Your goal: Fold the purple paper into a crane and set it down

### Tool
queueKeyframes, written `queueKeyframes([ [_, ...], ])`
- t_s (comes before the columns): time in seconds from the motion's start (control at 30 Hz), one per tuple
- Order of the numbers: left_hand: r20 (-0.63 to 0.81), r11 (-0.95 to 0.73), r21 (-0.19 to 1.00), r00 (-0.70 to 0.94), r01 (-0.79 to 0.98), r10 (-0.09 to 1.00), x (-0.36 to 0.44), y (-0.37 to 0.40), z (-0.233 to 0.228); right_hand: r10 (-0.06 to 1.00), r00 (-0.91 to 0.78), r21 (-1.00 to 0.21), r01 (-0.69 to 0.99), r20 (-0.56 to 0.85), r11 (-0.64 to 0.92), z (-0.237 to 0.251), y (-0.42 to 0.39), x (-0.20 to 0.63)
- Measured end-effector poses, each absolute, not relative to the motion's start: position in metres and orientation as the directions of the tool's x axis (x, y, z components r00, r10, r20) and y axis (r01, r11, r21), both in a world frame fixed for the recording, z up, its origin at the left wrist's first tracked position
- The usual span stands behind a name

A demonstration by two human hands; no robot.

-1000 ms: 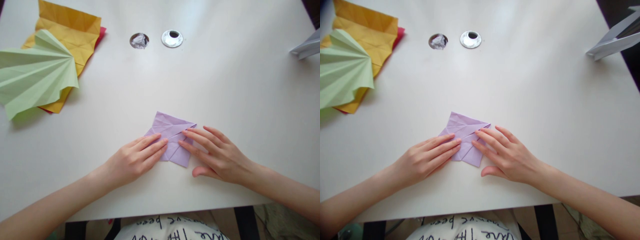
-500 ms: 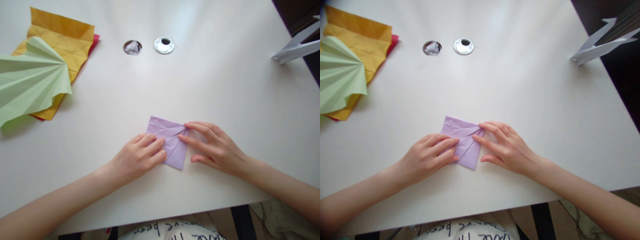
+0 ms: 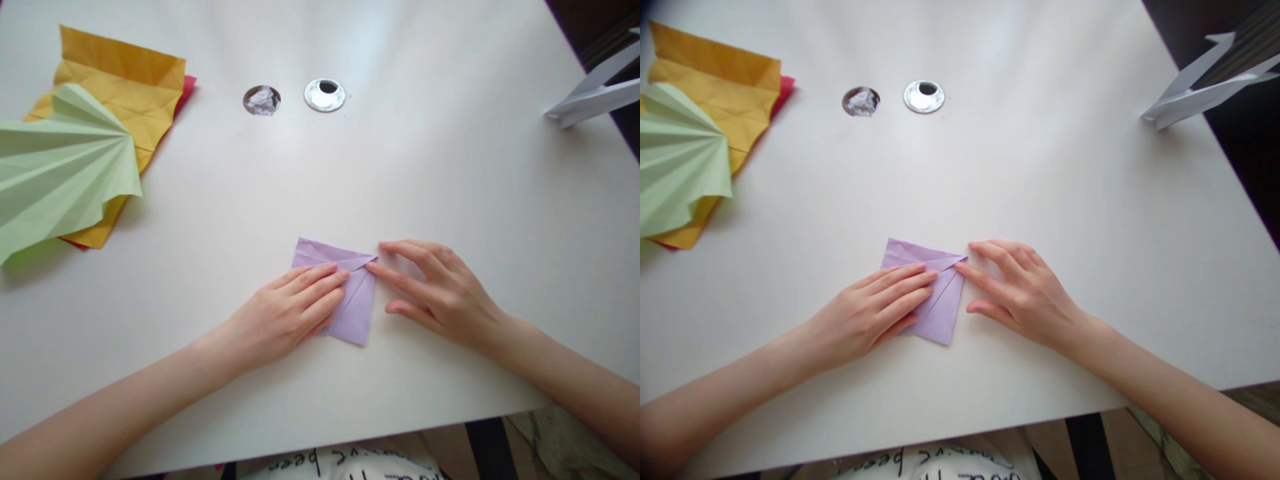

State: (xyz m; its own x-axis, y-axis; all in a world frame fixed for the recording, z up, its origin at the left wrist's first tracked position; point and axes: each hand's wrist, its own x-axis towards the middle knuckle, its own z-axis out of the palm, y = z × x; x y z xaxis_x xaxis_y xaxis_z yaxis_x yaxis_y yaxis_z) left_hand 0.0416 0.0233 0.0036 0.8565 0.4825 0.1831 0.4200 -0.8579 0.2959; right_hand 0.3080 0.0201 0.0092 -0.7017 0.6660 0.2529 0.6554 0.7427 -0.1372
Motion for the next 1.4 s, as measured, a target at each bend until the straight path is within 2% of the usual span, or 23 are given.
queueKeyframes([
  [0.3, 0.189, -0.867, 0.275, 0.861, 0.415, 0.472, 0.0423, 0.0233, 0.0031, 0.596, -0.757, -0.109, 0.591, 0.269, 0.799, 0.0094, 0.0186, 0.3071],
  [0.47, 0.203, -0.87, 0.281, 0.861, 0.405, 0.467, 0.0426, 0.0232, 0.0025, 0.657, -0.705, -0.111, 0.655, 0.269, 0.748, 0.0093, 0.0176, 0.3057],
  [0.67, 0.211, -0.873, 0.267, 0.859, 0.408, 0.466, 0.0429, 0.0228, 0.0019, 0.696, -0.648, -0.05, 0.72, 0.308, 0.693, 0.0108, 0.0203, 0.3058],
  [1.0, 0.213, -0.872, 0.275, 0.859, 0.404, 0.465, 0.0425, 0.0235, 0.0029, 0.679, -0.653, -0.071, 0.701, 0.335, 0.709, 0.01, 0.0213, 0.3125],
  [1.1, 0.217, -0.874, 0.27, 0.859, 0.404, 0.464, 0.0427, 0.0236, 0.0032, 0.67, -0.677, -0.072, 0.685, 0.306, 0.725, 0.01, 0.0202, 0.3124],
  [1.4, 0.219, -0.878, 0.254, 0.86, 0.406, 0.461, 0.043, 0.0241, 0.0033, 0.723, -0.615, -0.059, 0.748, 0.314, 0.661, 0.0108, 0.0219, 0.3122],
])
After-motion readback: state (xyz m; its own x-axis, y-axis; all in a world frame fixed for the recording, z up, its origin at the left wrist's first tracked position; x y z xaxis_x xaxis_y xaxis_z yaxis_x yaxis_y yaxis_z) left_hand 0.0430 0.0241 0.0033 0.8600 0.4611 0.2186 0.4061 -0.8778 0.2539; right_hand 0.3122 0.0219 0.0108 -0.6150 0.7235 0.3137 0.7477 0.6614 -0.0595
